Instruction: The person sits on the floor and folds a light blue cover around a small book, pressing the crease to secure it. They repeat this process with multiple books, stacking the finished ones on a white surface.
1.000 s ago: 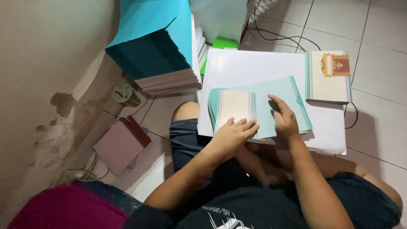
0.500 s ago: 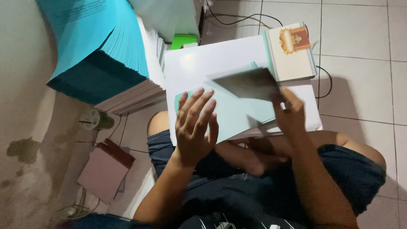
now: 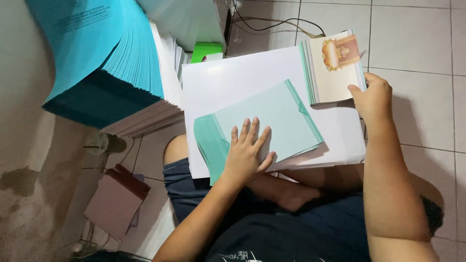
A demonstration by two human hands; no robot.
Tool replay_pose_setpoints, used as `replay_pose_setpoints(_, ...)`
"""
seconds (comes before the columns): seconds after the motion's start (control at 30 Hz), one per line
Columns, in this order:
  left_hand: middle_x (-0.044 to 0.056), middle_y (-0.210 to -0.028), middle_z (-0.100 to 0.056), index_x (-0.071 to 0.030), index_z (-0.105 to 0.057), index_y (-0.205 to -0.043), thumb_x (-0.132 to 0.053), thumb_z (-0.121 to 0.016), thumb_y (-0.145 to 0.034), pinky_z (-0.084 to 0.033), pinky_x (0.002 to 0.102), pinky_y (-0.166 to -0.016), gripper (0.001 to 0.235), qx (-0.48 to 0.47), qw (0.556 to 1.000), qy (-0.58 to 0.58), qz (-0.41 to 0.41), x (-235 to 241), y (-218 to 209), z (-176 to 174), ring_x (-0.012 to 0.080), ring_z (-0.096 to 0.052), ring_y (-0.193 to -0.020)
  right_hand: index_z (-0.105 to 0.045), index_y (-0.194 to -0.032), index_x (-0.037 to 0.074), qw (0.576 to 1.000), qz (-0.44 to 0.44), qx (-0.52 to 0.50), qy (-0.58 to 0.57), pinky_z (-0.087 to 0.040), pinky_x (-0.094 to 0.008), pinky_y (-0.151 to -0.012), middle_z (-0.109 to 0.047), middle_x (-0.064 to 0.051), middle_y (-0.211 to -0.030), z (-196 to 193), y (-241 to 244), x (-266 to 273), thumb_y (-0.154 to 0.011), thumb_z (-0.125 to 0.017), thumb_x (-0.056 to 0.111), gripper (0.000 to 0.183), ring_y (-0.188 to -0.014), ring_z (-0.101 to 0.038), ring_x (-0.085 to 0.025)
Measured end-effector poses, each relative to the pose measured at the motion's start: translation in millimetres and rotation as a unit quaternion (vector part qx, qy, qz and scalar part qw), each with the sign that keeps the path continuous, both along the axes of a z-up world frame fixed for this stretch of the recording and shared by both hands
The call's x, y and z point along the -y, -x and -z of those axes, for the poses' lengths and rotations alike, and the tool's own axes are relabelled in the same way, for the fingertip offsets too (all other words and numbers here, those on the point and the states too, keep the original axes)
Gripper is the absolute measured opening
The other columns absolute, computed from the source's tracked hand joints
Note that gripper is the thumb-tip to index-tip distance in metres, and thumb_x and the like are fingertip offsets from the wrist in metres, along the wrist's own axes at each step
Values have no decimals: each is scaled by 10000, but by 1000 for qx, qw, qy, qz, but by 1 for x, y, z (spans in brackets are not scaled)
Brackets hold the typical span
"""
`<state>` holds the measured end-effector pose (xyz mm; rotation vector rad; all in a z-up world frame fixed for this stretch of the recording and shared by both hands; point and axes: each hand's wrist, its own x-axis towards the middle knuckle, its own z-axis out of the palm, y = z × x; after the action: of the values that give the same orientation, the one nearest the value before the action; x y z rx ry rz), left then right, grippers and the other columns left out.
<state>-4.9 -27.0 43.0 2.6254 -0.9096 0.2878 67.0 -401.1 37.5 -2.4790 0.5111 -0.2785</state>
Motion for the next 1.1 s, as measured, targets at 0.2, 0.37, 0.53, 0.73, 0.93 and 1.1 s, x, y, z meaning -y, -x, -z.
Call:
replay_pose_setpoints(0.2, 209, -1604, -375, -142, -486, -1492, -517, -660, -898, -243, 649, -1187, 724, -12, 1000, 22, -7, 0, 0, 0, 423, -345, -1495, -720, -1078, 30, 999, 17, 16, 24, -528, -458, -691, -765, -126, -1042, 0, 0, -8, -940, -747, 118, 166, -836, -653, -357)
replay_pose_setpoints(0.37, 194, -1600, -389, -117, -495, -1477, -493, -702, -881, -269, 661, -1173, 735, -17, 999, 48, -15, 0, 0, 4, 417, -352, -1494, -682, -1091, 21, 991, 27, 7, 133, -515, -519, -652, -673, -155, -1018, 13, 4, -8, -959, -782, 287, 314, -826, -635, -399)
replay_pose_setpoints(0.53, 210, -1572, -425, -101, -523, -1440, -476, -705, -879, -300, 675, -1147, 700, -10, 998, 65, -18, -1, 0, -1, 435, -392, -1466, -643, -1336, -13, 972, 51, 83, 212, -527, -578, -711, -504, -213, -1151, -28, 49, -51, -948, -869, 279, 536, -1034, -548, -444)
replay_pose_setpoints(0.73, 193, -1503, -531, -173, -619, -1397, -566, -631, -849, -262, 618, -1188, 675, -5, 995, 81, -50, 2, 4, 12, 402, -453, -1444, -683, -1277, -79, 985, -125, 20, 116, -554, -564, -829, -635, -257, -1023, -24, 100, -125, -1037, -680, 319, 465, -1004, -654, -500)
replay_pose_setpoints(0.93, 189, -1488, -543, -178, -632, -1378, -558, -626, -856, -268, 619, -1188, 645, 14, 995, 80, -53, 1, 6, 14, 397, -463, -1440, -477, -1500, -72, 980, -164, -64, 89, -446, -597, -1026, -515, -314, -1402, -43, 114, -147, -1049, -526, 451, 693, -1299, -499, -503)
replay_pose_setpoints(1.1, 189, -1471, -555, -176, -648, -1353, -554, -635, -859, -275, 628, -1180, 622, 13, 995, 84, -43, -2, 6, 14, 397, -466, -1436, -581, -1422, -106, 942, -267, 144, 142, -533, -505, -843, -576, -217, -1053, -44, 112, -149, -949, -577, -109, 473, -984, -601, -461)
